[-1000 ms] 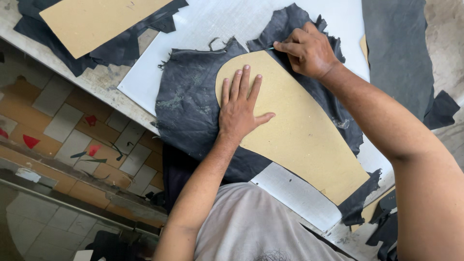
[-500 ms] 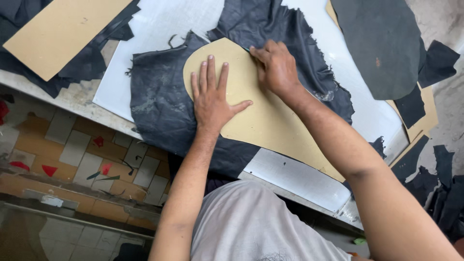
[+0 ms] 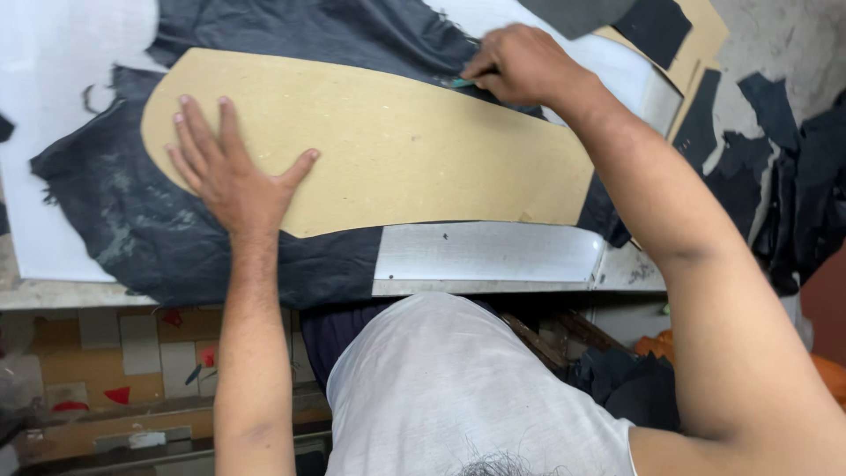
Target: The person lays out a large piece of black leather on a worktable, places a cardboard pattern on top, and uses a utility knife to cut the leather along the pattern's edge. The person repeats this process with different pattern shapes, cutting multiple leather pieces and stacking them.
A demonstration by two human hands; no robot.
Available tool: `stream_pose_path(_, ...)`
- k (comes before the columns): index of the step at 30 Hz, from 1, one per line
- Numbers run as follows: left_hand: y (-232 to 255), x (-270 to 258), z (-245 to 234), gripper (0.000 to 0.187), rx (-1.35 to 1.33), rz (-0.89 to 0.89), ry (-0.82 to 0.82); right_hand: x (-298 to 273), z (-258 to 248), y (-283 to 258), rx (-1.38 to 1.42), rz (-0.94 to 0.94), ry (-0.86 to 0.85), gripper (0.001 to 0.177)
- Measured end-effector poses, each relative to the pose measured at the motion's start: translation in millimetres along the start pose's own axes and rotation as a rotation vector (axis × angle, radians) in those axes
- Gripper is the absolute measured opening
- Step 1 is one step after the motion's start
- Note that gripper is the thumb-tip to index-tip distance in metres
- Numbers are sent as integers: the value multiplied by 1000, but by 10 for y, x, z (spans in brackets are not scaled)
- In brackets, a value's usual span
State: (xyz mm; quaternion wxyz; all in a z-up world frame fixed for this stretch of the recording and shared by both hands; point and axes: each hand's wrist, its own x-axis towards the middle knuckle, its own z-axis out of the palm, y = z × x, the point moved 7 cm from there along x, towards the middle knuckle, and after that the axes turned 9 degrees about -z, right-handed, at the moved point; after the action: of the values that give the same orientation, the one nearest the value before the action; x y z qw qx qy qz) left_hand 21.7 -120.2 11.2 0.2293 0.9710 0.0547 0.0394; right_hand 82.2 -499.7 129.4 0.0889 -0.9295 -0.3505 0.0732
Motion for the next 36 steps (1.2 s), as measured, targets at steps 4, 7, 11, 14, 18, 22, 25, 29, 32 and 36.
stream_pose_path(4,32,10,-38,122,9,-2,16,22,134,14,-137,21,61,20)
stream_pose_path(7,35,-18,-42,121,32,-14,20,-382,294,-100,-113,93,256,19)
stream_pose_path(11,62,-13,-19,121,49,1,19,-1207,396,-29,-185,226,342,17)
stream_pose_path(14,33,-19,-16,121,41,-17,14,-1840,333,104,-264,269,320,13)
stream_pose_path(18,74,-9,-56,121,50,9,23,-2171,120,310,-347,339,230,17)
stream_pose_path(22,111,-32,-179,116,40,121,109,-2438,-331,60,-84,343,632,16)
stream_pose_path(25,-173,225,-349,73,11,179,55,-2353,-84,-406,201,489,812,25)
stream_pose_path(29,-956,762,-841,39,-78,91,100,-1598,790,-1313,657,523,868,23)
stream_pose_path(32,-1376,1021,-969,44,-48,-43,-33,-745,1208,-2005,853,500,774,26)
stream_pose_path(36,-1603,1046,-778,33,-119,-164,-377,341,1305,-2747,840,383,630,26)
